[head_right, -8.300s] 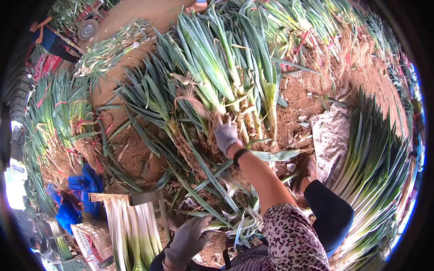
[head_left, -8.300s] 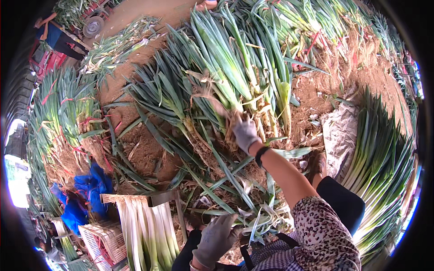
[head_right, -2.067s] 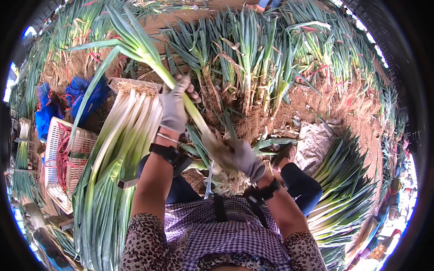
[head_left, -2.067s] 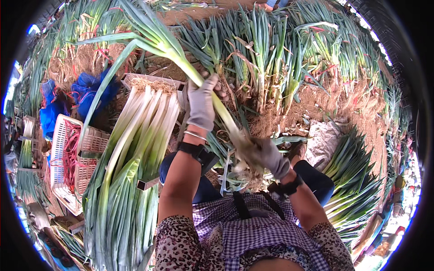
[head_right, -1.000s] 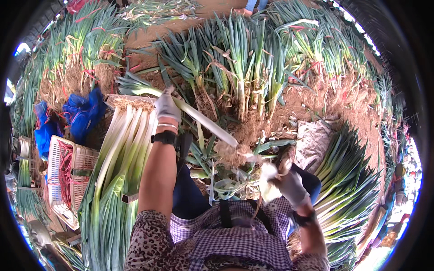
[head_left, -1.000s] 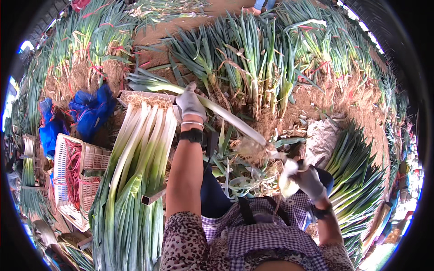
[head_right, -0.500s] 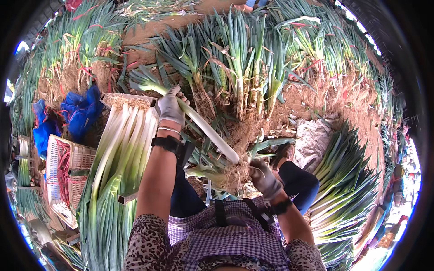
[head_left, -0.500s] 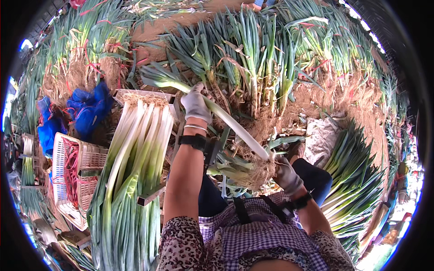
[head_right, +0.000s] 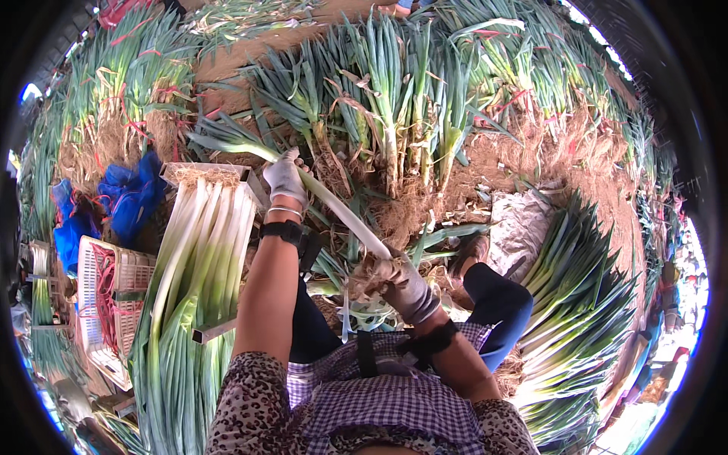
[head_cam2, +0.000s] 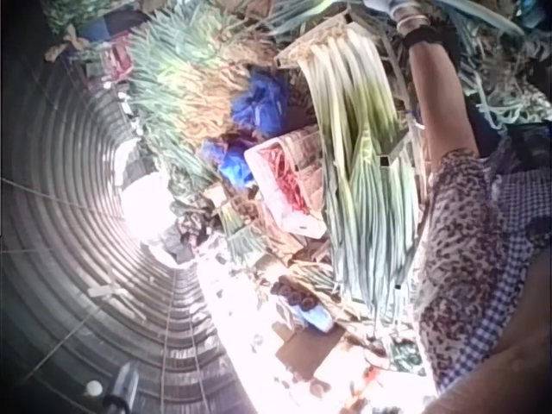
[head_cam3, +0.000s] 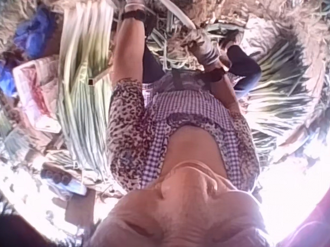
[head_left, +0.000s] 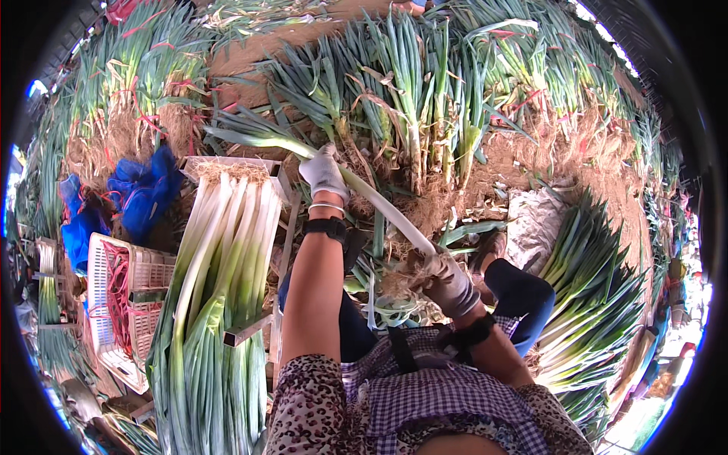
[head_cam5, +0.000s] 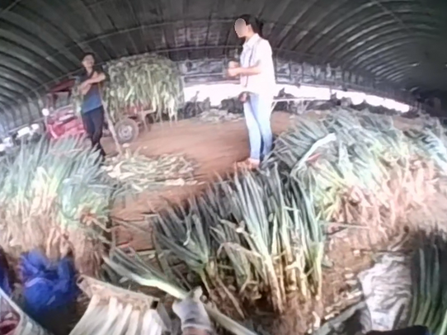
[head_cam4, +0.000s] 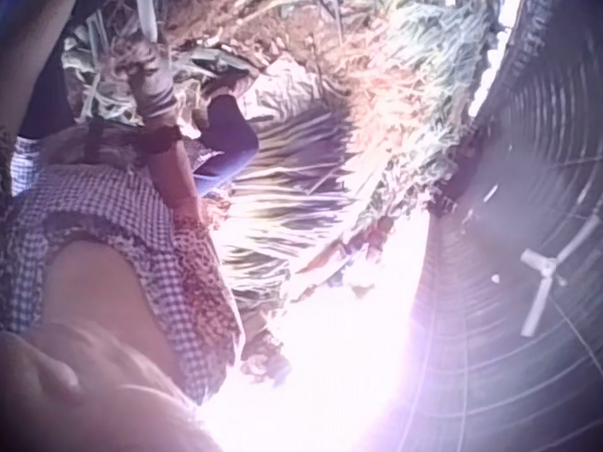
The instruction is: The person pulls a leek from a pile, peels away the outer layers and roots by hand, and places the cleaned leek into a crate, repeating the process with a second leek.
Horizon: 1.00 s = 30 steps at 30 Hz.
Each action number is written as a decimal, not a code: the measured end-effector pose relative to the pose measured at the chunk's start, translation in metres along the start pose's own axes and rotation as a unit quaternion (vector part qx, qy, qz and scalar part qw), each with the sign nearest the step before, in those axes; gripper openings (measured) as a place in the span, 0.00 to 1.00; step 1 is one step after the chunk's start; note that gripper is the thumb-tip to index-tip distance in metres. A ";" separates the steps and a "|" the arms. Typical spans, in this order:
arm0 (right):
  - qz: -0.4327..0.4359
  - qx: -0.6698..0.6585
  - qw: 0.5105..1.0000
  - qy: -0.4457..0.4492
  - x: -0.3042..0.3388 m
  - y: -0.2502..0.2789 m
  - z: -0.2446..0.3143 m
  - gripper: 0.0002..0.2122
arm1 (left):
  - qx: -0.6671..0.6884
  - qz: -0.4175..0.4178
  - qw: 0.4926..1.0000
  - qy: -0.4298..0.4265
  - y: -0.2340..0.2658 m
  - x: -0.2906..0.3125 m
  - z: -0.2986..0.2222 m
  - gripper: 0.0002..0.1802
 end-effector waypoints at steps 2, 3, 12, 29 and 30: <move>-0.035 -0.094 0.994 -0.033 0.001 -0.001 -0.009 0.20 | -0.025 -0.023 0.999 0.004 0.004 -0.010 0.009 0.09; -0.070 -0.004 0.996 -0.053 0.006 -0.005 -0.008 0.21 | -0.027 -0.027 0.999 0.004 0.009 -0.012 0.013 0.09; -0.189 0.328 0.925 0.022 0.119 0.011 0.000 0.17 | -0.189 -0.086 0.978 -0.006 0.020 -0.021 0.040 0.09; -0.119 0.200 0.973 0.002 -0.039 0.038 0.000 0.28 | -0.221 -0.129 0.966 -0.048 0.012 -0.018 0.014 0.15; -0.142 0.177 0.971 -0.078 -0.049 0.033 -0.012 0.20 | -0.231 -0.144 0.960 -0.059 0.015 -0.018 0.018 0.15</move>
Point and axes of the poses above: each hand's wrist, its own x-axis away from the middle knuckle, its own y-axis out of the back of the hand, z = x × y, the point moved 5 cm from there along -x, towards the middle knuckle, and after that the axes turned 8 degrees about -y, right-handed, at the moved point
